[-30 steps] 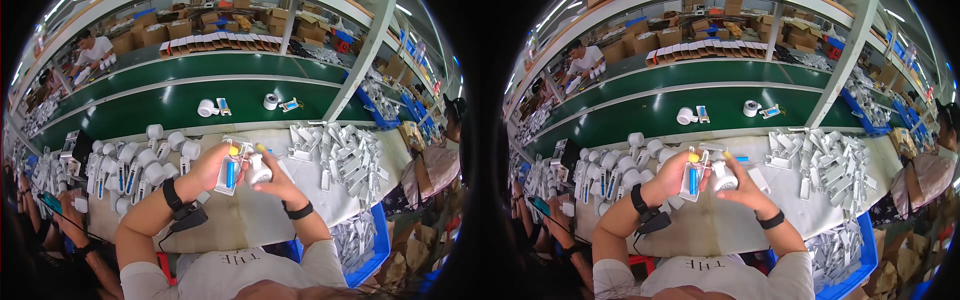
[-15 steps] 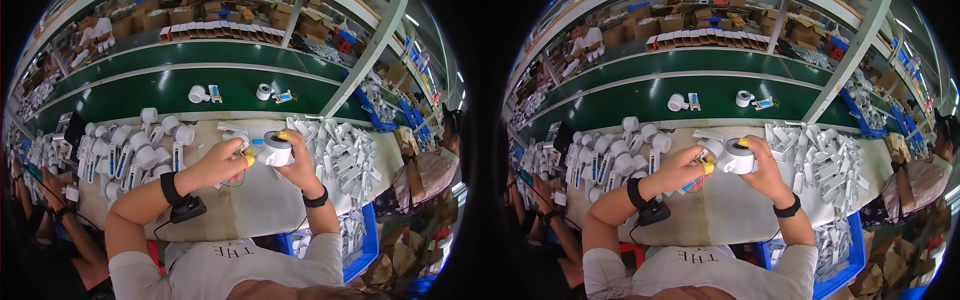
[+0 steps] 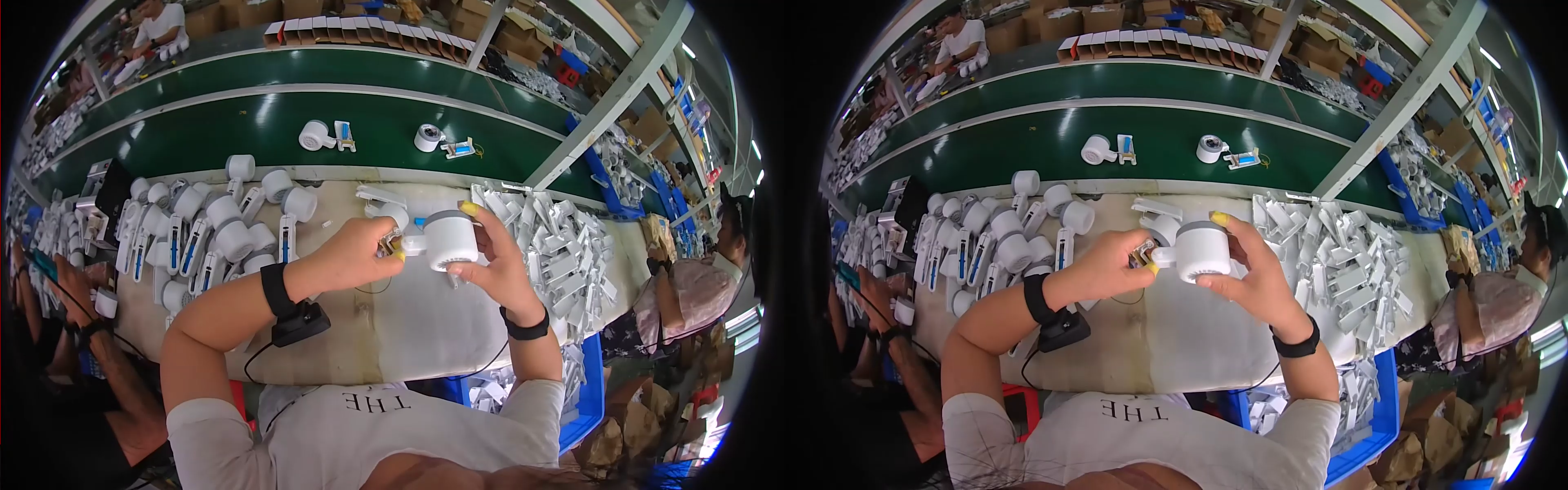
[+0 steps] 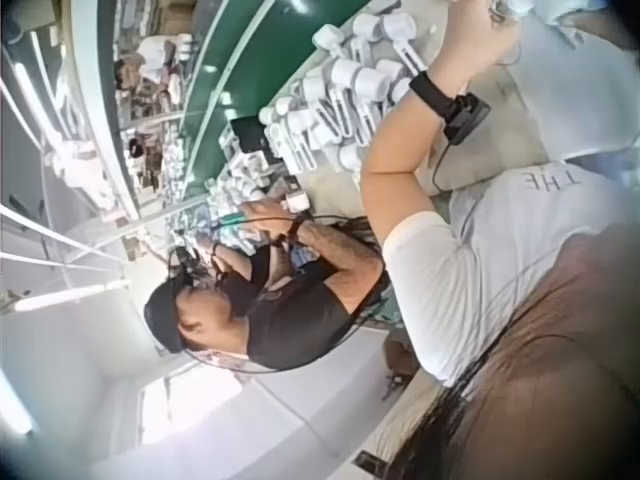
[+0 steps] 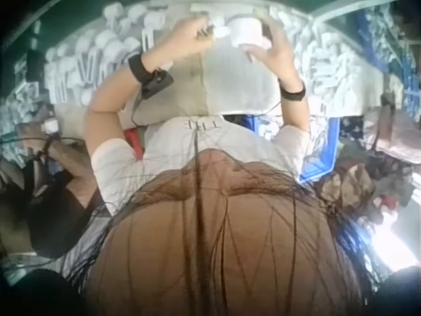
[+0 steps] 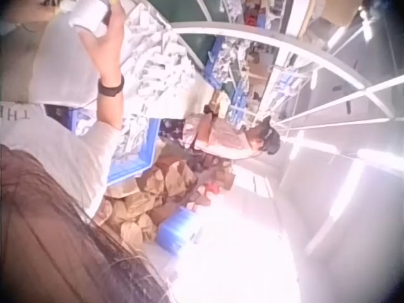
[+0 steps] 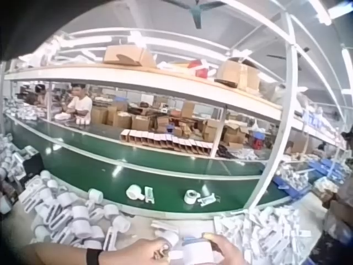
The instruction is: Assembling the plastic housing and internal components of small handheld electric fans on a production line.
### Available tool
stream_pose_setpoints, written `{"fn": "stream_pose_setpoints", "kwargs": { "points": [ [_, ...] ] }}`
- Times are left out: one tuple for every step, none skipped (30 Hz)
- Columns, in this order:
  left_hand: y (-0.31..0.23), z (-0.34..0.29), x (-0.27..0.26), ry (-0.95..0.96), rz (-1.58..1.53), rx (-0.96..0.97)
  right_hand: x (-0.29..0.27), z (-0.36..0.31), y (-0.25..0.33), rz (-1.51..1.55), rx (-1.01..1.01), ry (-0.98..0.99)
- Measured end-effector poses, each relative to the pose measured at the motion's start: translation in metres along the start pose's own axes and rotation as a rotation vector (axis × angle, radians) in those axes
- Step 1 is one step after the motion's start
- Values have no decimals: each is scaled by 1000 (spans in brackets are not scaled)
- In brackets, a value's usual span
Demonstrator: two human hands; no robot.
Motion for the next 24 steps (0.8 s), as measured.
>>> {"fn": "stream_pose_setpoints", "kwargs": {
  "points": [
    [1,1,3,17,-24,7,-3,4,1,0,4,-5],
    [2,1,4,23,-24,8,2,9,-1,134,71,64],
    [1,0,3,23,-10,7,8,13,-5,271,138,133],
    [0,-1,2,22,5,6,8,19,1,225,61,157],
    [0,-2,2,28,6,4,7,21,6,228,64,152],
    [-1,-3,0,17,31,15,11,25,21,8,-2,204],
    [-2,-3,-3,5,57,25,17,27,30,-212,-68,254],
    [-2,-4,-4,2,61,25,21,28,39,-285,-170,238],
    [3,-4,-2,19,116,-14,21,30,41,-285,-173,235],
    [7,-5,-2,36,173,-54,24,31,39,-294,-120,277],
    [7,-6,-3,38,177,-53,28,33,35,-304,-68,317],
    [5,-6,-2,44,205,-41,26,33,35,-306,-63,308],
    [4,-5,0,53,235,-27,27,34,29,-313,-6,329],
    [5,-4,2,67,237,-18,28,34,23,-320,52,346],
    [7,-2,6,86,225,-14,24,35,20,-322,63,322],
    [7,-1,11,109,215,-7,27,34,18,-311,26,360],
    [4,-3,16,141,222,13,29,32,17,-302,-9,393],
    [-1,-4,14,116,209,6,28,31,13,-297,-18,386],
    [-5,-3,15,103,193,9,28,31,7,-275,-5,390],
    [-5,-4,16,115,187,26,28,30,0,-258,13,385],
    [-3,-6,19,132,178,43,28,27,-5,-217,-29,357],
    [9,-10,22,189,36,-124,31,25,-10,-171,-80,337],
    [22,-14,29,239,-98,-300,29,21,-17,-137,-68,296],
    [22,-15,34,282,-87,-285,31,16,-19,-96,-71,271]
  ]
}}
Point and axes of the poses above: each hand's wrist, its own z-axis towards the middle knuckle, its own x-axis out of the palm, y = z × x, the point moved 10 cm from there along z, towards the middle knuckle, and after that the axes turned 1 degree about -x, right-handed, at the moved point
